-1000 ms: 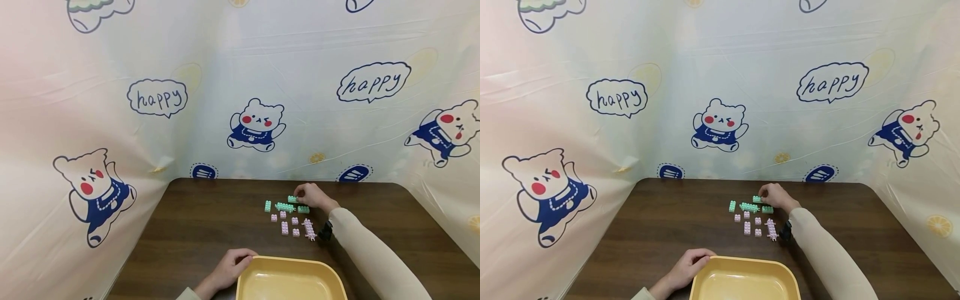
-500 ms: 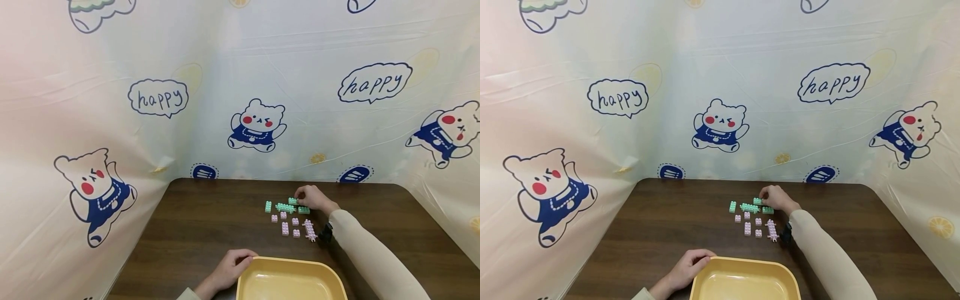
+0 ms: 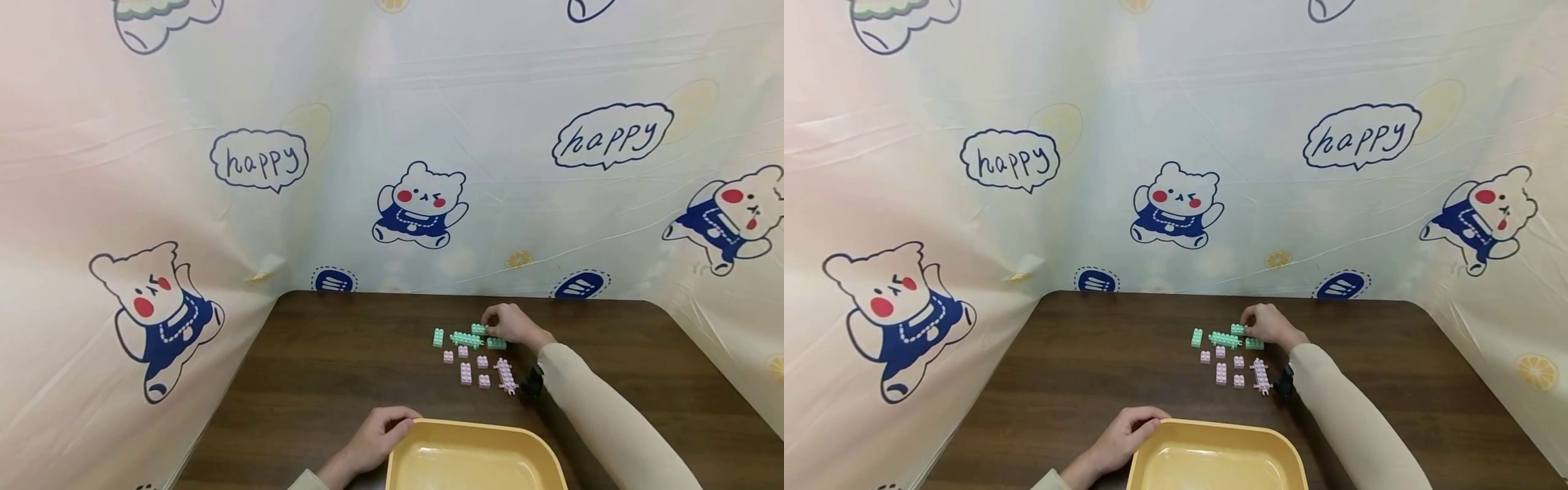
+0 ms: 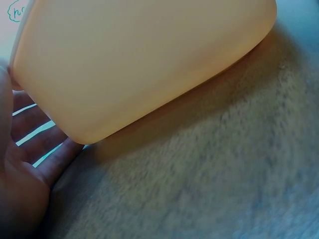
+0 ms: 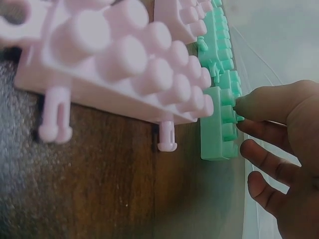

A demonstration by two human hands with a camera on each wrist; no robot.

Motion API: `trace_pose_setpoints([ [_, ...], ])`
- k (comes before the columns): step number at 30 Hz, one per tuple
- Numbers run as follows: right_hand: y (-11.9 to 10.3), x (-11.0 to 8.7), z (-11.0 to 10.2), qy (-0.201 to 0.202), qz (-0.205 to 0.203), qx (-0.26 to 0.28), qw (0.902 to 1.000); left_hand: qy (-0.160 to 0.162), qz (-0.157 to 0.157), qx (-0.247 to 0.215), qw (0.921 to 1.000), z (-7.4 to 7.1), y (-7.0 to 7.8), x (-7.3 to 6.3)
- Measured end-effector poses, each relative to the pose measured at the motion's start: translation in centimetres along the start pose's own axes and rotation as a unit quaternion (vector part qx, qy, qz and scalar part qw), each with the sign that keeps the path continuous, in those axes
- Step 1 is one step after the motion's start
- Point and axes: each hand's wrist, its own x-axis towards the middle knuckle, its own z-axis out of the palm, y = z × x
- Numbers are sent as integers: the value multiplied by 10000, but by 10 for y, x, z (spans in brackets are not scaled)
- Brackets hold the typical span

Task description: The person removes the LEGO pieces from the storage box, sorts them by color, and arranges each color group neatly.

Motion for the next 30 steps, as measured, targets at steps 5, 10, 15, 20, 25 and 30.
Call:
trace_pose_setpoints([
  [5, 2, -6, -3, 54, -8, 66, 10000, 11, 41, 48, 10000, 3, -4, 0],
  [10, 7, -14, -6, 268, -155, 189, 9993, 17, 130, 71, 9999, 5, -8, 1],
  [15, -1, -33, -17, 651, -476, 278, 9964, 26, 264, 170, 9995, 6, -8, 1],
  [20, -24, -64, -33, 966, -967, 244, 9903, 22, 289, 126, 9995, 5, -7, 2],
  [25, -45, -96, -44, 1100, -1408, 302, 9835, 18, 186, 120, 9998, 2, -9, 2],
  [30, -62, -125, -43, 1119, -2032, 346, 9721, 71, 224, 148, 9996, 1, -10, 0],
])
